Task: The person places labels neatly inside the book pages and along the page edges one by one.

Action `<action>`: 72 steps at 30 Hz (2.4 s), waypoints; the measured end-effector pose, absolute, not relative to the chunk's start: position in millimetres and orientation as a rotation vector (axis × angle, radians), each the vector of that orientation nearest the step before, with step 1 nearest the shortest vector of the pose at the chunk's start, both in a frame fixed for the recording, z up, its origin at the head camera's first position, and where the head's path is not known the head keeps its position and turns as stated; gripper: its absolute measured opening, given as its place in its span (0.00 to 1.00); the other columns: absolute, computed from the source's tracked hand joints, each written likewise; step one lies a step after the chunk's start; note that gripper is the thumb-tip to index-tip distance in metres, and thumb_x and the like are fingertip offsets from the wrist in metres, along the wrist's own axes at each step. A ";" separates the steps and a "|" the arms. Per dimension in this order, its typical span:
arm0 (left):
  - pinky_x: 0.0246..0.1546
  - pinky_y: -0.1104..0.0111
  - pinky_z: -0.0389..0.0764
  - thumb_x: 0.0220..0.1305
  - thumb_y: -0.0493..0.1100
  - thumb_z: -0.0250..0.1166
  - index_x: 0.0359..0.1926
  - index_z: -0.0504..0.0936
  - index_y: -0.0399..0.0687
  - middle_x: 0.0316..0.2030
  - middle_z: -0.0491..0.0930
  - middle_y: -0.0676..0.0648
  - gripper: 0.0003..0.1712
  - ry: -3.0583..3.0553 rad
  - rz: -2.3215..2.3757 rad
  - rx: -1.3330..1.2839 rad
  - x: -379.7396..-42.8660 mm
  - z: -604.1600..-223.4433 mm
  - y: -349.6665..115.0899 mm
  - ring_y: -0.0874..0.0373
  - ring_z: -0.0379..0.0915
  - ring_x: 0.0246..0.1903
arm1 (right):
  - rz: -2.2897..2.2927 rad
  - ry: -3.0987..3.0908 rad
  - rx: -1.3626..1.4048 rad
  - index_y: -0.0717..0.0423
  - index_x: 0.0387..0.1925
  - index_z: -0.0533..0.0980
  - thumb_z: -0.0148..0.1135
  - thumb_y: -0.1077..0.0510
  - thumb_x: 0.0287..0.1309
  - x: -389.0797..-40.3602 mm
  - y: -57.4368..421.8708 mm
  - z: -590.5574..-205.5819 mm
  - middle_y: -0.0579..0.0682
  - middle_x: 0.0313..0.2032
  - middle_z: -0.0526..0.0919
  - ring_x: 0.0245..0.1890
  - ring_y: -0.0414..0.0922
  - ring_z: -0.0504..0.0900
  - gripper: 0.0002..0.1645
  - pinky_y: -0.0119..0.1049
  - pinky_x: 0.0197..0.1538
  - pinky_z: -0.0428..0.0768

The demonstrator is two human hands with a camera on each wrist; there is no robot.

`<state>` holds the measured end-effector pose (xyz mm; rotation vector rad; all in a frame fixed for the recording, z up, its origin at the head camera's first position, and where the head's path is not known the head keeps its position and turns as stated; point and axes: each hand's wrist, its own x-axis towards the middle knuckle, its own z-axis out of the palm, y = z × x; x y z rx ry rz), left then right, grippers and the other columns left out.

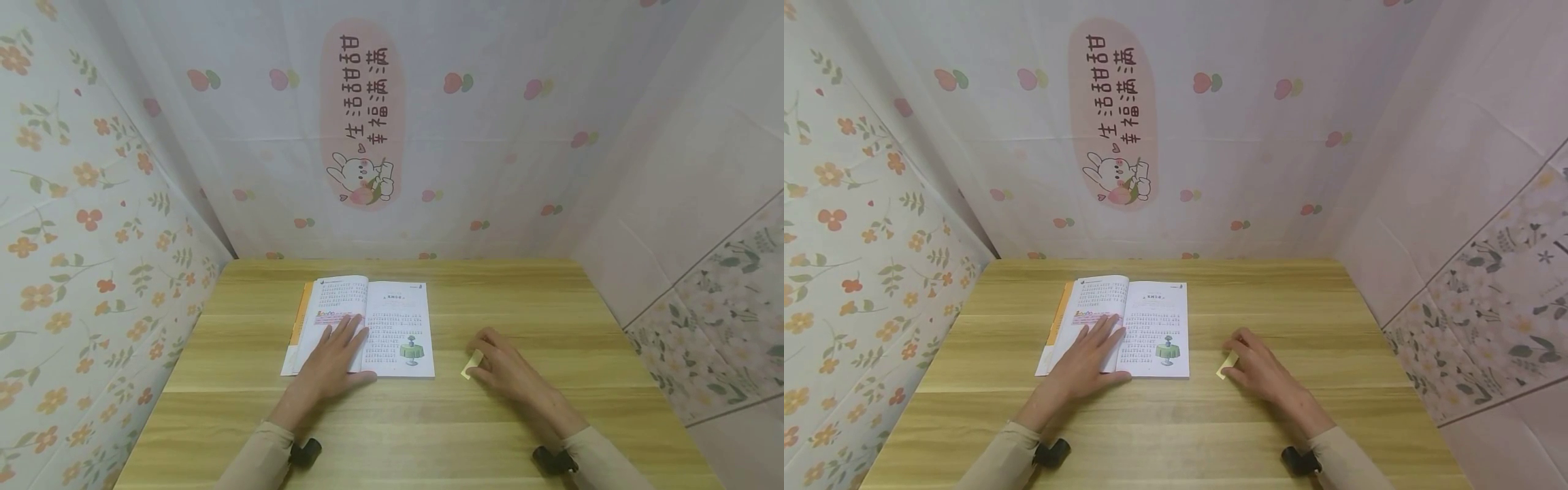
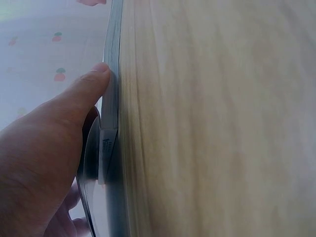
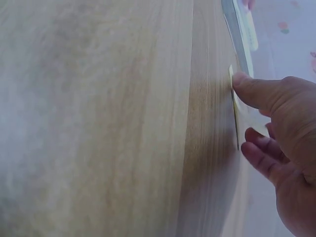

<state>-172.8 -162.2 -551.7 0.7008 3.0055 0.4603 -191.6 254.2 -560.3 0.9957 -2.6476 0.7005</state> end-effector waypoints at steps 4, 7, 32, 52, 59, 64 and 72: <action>0.90 0.36 0.58 0.74 0.73 0.69 0.88 0.66 0.46 0.92 0.55 0.40 0.56 3.012 0.455 0.707 -173.6 -552.0 -162.0 0.38 0.49 0.92 | 0.726 -2.677 0.955 0.64 0.61 0.85 0.89 0.64 0.53 -191.7 254.2 -561.2 0.55 0.55 0.82 0.37 0.37 0.80 0.33 0.27 0.39 0.83; 0.90 0.36 0.57 0.74 0.74 0.68 0.88 0.65 0.47 0.92 0.53 0.40 0.56 3.008 0.445 0.707 -174.2 -552.9 -162.1 0.38 0.48 0.92 | 0.759 -2.702 0.921 0.66 0.64 0.84 0.87 0.67 0.55 -191.7 254.0 -562.1 0.57 0.56 0.83 0.37 0.37 0.82 0.34 0.27 0.39 0.85; 0.91 0.37 0.55 0.74 0.75 0.67 0.89 0.63 0.47 0.93 0.50 0.41 0.58 3.000 0.430 0.698 -173.3 -552.6 -162.3 0.39 0.46 0.93 | 0.995 -2.679 0.507 0.59 0.46 0.90 0.78 0.72 0.63 -199.1 251.3 -565.5 0.49 0.40 0.93 0.38 0.37 0.87 0.12 0.31 0.43 0.88; 0.91 0.36 0.56 0.74 0.76 0.66 0.89 0.63 0.47 0.93 0.51 0.41 0.57 3.003 0.445 0.706 -174.2 -554.5 -162.3 0.39 0.46 0.93 | 0.923 -2.697 0.507 0.57 0.42 0.91 0.76 0.71 0.67 -203.8 247.3 -564.3 0.52 0.40 0.94 0.40 0.47 0.91 0.08 0.36 0.44 0.90; 0.91 0.37 0.56 0.74 0.76 0.67 0.89 0.63 0.48 0.93 0.51 0.41 0.58 3.007 0.437 0.696 -174.4 -554.7 -161.9 0.39 0.47 0.92 | 0.947 -2.735 0.536 0.60 0.47 0.89 0.73 0.69 0.72 -205.4 247.2 -563.2 0.52 0.41 0.94 0.41 0.46 0.91 0.06 0.37 0.45 0.90; 0.91 0.37 0.56 0.74 0.76 0.67 0.89 0.63 0.48 0.93 0.51 0.41 0.58 3.004 0.437 0.693 -174.3 -553.9 -161.5 0.39 0.46 0.93 | 0.964 -2.770 0.543 0.62 0.49 0.89 0.77 0.66 0.69 -205.6 249.4 -562.4 0.51 0.40 0.92 0.38 0.41 0.87 0.10 0.34 0.43 0.87; 0.91 0.37 0.56 0.74 0.76 0.67 0.89 0.63 0.48 0.93 0.51 0.41 0.58 3.004 0.427 0.694 -173.8 -553.2 -161.4 0.39 0.46 0.93 | 0.913 -2.781 0.594 0.62 0.49 0.88 0.85 0.65 0.59 -206.1 251.3 -564.7 0.50 0.38 0.89 0.36 0.39 0.87 0.17 0.33 0.41 0.87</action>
